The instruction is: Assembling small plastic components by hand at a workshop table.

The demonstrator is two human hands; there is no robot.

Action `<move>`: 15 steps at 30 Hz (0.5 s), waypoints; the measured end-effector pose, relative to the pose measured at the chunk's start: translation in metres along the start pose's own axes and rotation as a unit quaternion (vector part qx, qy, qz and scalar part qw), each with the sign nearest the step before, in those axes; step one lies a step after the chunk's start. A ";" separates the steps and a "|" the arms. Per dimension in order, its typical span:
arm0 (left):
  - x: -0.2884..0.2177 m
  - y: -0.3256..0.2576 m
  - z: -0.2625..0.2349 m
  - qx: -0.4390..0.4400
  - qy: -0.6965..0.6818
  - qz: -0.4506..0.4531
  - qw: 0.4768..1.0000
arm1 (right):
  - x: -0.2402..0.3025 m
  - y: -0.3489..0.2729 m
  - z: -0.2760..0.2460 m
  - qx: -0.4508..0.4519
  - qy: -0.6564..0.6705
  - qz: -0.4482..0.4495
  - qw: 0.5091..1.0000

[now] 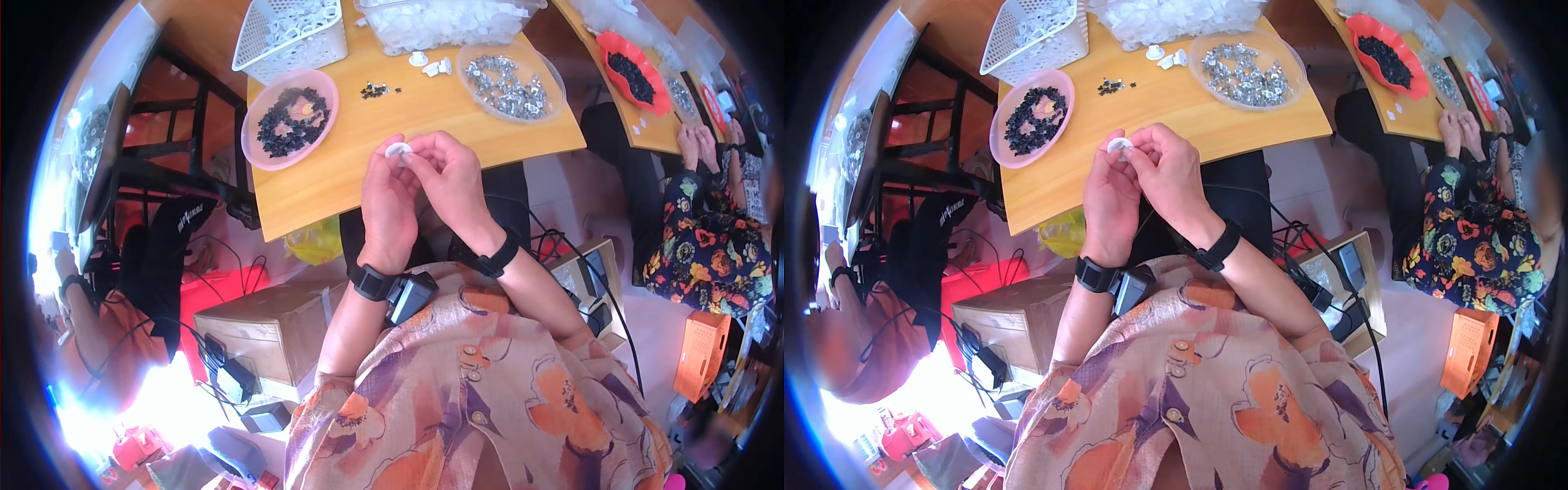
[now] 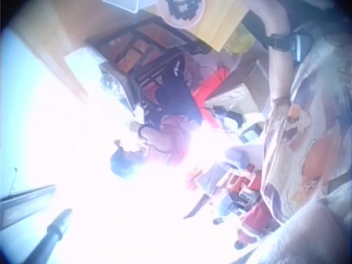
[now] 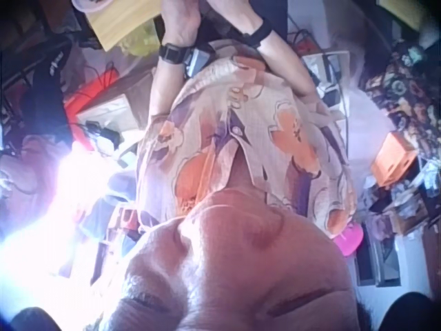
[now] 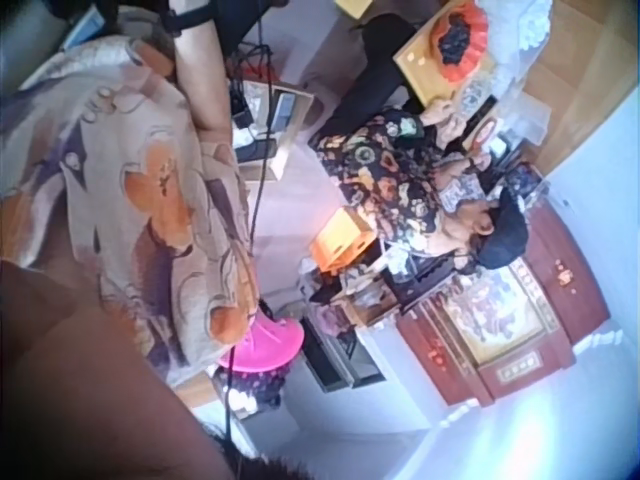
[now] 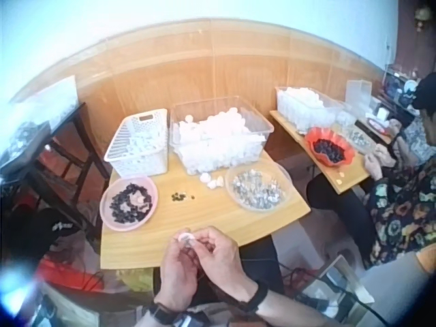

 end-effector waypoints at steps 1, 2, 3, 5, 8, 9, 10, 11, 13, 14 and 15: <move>0.000 0.000 -0.002 -0.001 0.001 0.004 1.000 | 0.003 -0.001 0.001 0.004 -0.001 -0.004 1.000; 0.000 -0.001 -0.003 -0.001 -0.001 0.009 1.000 | 0.006 -0.003 0.002 0.003 -0.030 -0.009 0.999; 0.000 0.000 -0.005 -0.001 -0.009 0.013 1.000 | 0.008 -0.004 0.003 0.001 -0.059 -0.014 0.998; 0.002 0.002 -0.012 -0.001 -0.018 0.020 1.000 | 0.010 -0.007 0.005 -0.006 -0.107 -0.061 0.992; 0.004 0.005 -0.018 0.034 -0.074 0.022 0.996 | 0.017 -0.012 0.008 -0.013 -0.195 -0.135 0.971; 0.005 0.005 -0.020 0.035 -0.068 0.013 0.997 | 0.021 -0.013 0.010 -0.013 -0.236 -0.165 0.958; 0.003 0.004 -0.017 0.036 -0.062 0.002 0.997 | 0.021 -0.013 0.010 -0.010 -0.236 -0.166 0.958; 0.001 0.002 -0.014 0.034 -0.063 0.004 0.997 | 0.015 -0.011 0.008 -0.005 -0.175 -0.110 0.978; 0.001 -0.003 -0.008 0.013 -0.032 -0.035 0.999 | 0.006 -0.008 0.004 0.002 -0.115 -0.052 0.992; 0.002 -0.003 -0.008 0.013 -0.032 -0.035 0.999 | -0.002 -0.004 0.001 0.010 -0.063 -0.027 0.998; 0.000 -0.003 -0.006 0.021 0.005 -0.011 1.000 | -0.007 -0.001 0.000 0.018 -0.011 -0.002 1.000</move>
Point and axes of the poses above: each hand's wrist, its own y-axis towards the middle knuckle, its own z-axis out of the palm, x = y × z, the point moved 6 cm from there along y, towards the middle knuckle, and after that the axes turned 6 degrees about x, right-handed, at the moved point
